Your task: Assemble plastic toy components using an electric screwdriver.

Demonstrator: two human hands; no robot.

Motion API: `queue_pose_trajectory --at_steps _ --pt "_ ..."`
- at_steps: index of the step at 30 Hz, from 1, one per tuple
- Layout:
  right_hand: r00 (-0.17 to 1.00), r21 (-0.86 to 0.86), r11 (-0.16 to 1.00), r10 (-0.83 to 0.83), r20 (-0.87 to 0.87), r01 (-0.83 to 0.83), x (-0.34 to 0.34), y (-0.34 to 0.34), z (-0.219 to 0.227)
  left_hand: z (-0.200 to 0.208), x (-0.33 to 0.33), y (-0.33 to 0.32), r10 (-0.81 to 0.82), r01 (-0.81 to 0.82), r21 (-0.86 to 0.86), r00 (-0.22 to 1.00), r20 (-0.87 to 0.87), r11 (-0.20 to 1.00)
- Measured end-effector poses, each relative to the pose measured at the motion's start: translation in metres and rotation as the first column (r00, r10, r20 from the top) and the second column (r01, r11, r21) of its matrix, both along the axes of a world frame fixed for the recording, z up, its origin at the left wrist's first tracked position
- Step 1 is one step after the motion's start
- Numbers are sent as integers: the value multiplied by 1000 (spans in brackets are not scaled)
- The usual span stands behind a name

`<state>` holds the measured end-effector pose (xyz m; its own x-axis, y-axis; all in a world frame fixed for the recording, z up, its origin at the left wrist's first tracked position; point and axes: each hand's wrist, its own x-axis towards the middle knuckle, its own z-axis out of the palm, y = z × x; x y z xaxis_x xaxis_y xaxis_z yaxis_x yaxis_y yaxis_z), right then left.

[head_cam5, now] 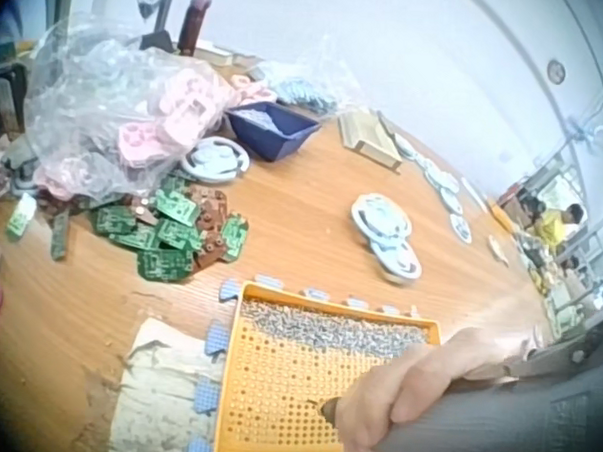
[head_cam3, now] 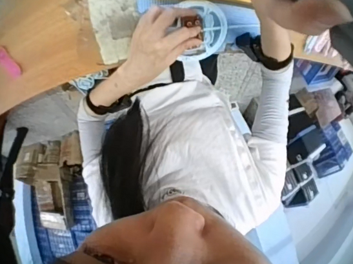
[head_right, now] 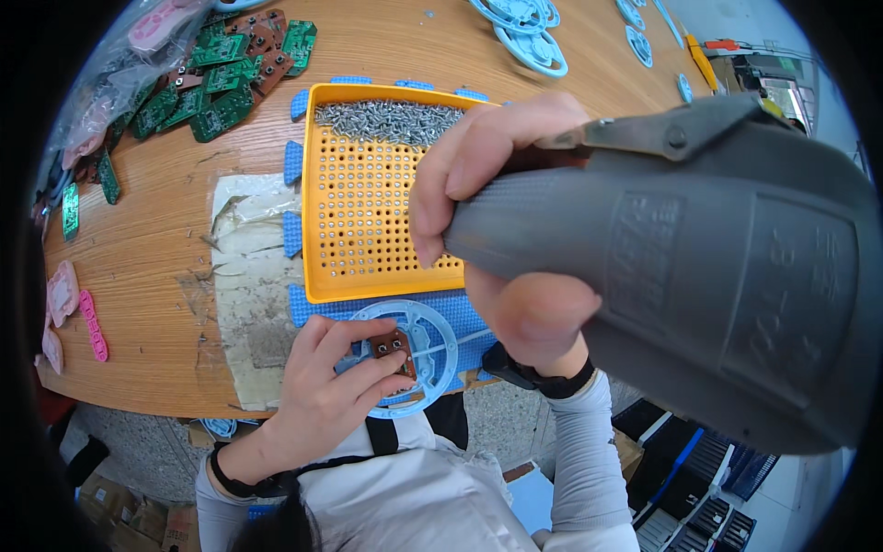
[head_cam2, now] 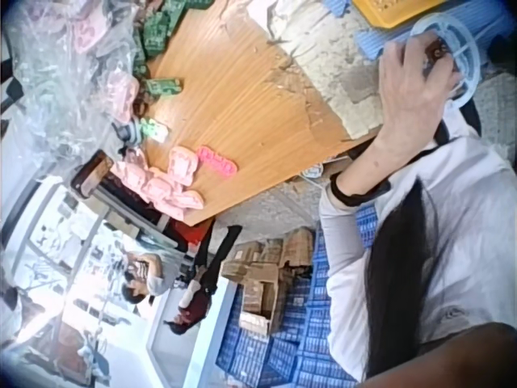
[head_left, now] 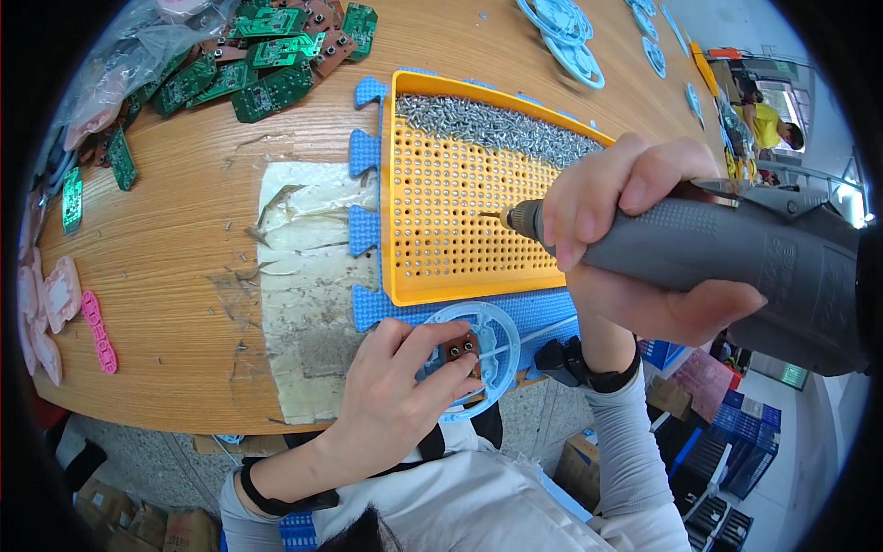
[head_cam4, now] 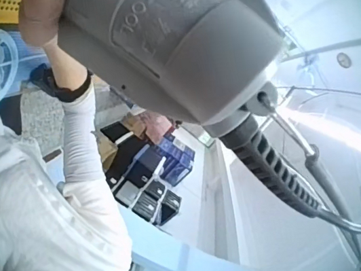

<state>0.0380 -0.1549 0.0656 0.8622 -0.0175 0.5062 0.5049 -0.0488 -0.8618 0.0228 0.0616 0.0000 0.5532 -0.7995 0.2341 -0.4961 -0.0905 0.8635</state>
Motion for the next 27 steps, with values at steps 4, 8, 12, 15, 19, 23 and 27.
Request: queue_pose_trajectory --at_steps 4,8,12,15,19,23,27 --pt "1000 15 1000 9 8 -9 0 0 -1 1 -1 0 6 -6 -6 1000 8 1000" --pt "1000 43 999 -24 3 24 0 3 -3 0 -1 2 24 -24 7 999 31 1000" --pt "996 34 996 -87 24 86 -14 4 21 0 -4 -2 26 -24 -22 998 59 999" --pt "998 162 985 -58 -14 59 -33 26 45 -5 -5 1 44 -39 -41 993 112 998" --pt "1000 112 994 4 -15 -2 -51 40 46 -7 -6 1 50 -46 -40 992 115 998" --pt "1000 65 998 25 11 -25 -56 52 26 -7 -6 2 29 -27 -23 993 117 999" --pt "1000 85 996 -27 -12 28 -58 56 20 -7 -6 3 32 -27 -44 993 109 999"
